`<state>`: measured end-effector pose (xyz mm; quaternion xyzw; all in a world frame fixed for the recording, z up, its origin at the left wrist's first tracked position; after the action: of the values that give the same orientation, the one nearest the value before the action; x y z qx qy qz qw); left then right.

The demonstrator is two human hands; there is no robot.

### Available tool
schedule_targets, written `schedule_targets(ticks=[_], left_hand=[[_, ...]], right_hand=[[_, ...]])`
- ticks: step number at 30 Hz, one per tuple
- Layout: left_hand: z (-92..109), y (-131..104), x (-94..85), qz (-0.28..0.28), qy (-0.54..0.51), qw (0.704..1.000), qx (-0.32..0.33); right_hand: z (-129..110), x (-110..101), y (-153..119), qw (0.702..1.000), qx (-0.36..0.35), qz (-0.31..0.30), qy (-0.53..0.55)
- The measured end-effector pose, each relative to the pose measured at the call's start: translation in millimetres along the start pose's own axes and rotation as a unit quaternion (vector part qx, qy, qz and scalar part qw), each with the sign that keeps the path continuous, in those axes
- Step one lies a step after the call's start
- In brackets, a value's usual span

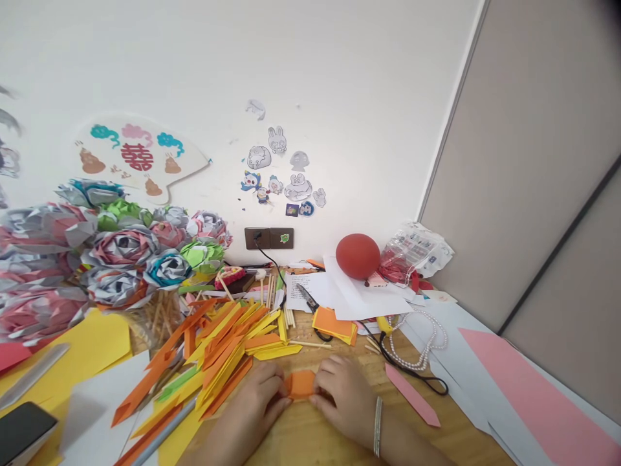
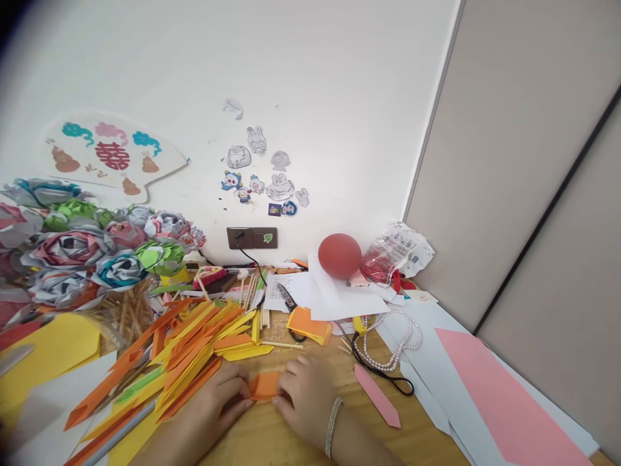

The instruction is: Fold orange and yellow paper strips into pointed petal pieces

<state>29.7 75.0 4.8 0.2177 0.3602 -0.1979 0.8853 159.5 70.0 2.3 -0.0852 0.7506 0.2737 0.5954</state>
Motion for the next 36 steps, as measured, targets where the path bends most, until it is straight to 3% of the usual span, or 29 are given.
schedule_targets(ticks=[8, 14, 16, 21, 24, 30, 36], left_hand=[[-7.7, 2.8, -0.3, 0.048, 0.006, 0.997, -0.052], [-7.1, 6.0, 1.9, 0.049, 0.033, 0.996, -0.069], [-6.5, 6.0, 1.9, 0.053, 0.047, 0.995, -0.070], [-7.4, 5.2, 4.7, 0.048, 0.080, 0.993, -0.070], [-9.6, 4.2, 5.3, 0.039, 0.108, 0.991, -0.075], [-8.2, 3.2, 2.2, 0.041, 0.120, 0.988, -0.087], [-5.8, 3.6, -3.4, 0.057, 0.100, 0.989, -0.091]], right_hand=[[17.3, 7.3, 5.1, 0.990, 0.133, -0.010, 0.037], [19.3, 6.4, 3.7, 0.987, 0.159, -0.008, 0.037], [15.0, 5.6, 3.9, 0.990, 0.133, 0.004, 0.041], [-15.3, 2.0, 3.4, 0.998, -0.054, 0.027, -0.029], [-16.6, -4.8, -1.5, 0.991, -0.108, 0.035, -0.069], [2.2, -20.6, -8.8, 0.989, -0.129, -0.001, -0.073], [-10.8, -20.7, -9.4, 0.988, -0.146, -0.001, -0.052]])
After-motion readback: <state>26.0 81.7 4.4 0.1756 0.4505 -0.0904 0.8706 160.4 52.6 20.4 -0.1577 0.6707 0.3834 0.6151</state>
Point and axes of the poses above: each hand's wrist, its own y-axis towards the middle knuckle, its own x-axis out of the palm, z = x × y, the point moved 8 cm from there along y, towards the middle knuckle, and after that the axes turned 13 degrees about -y, right-handed, at the moved point
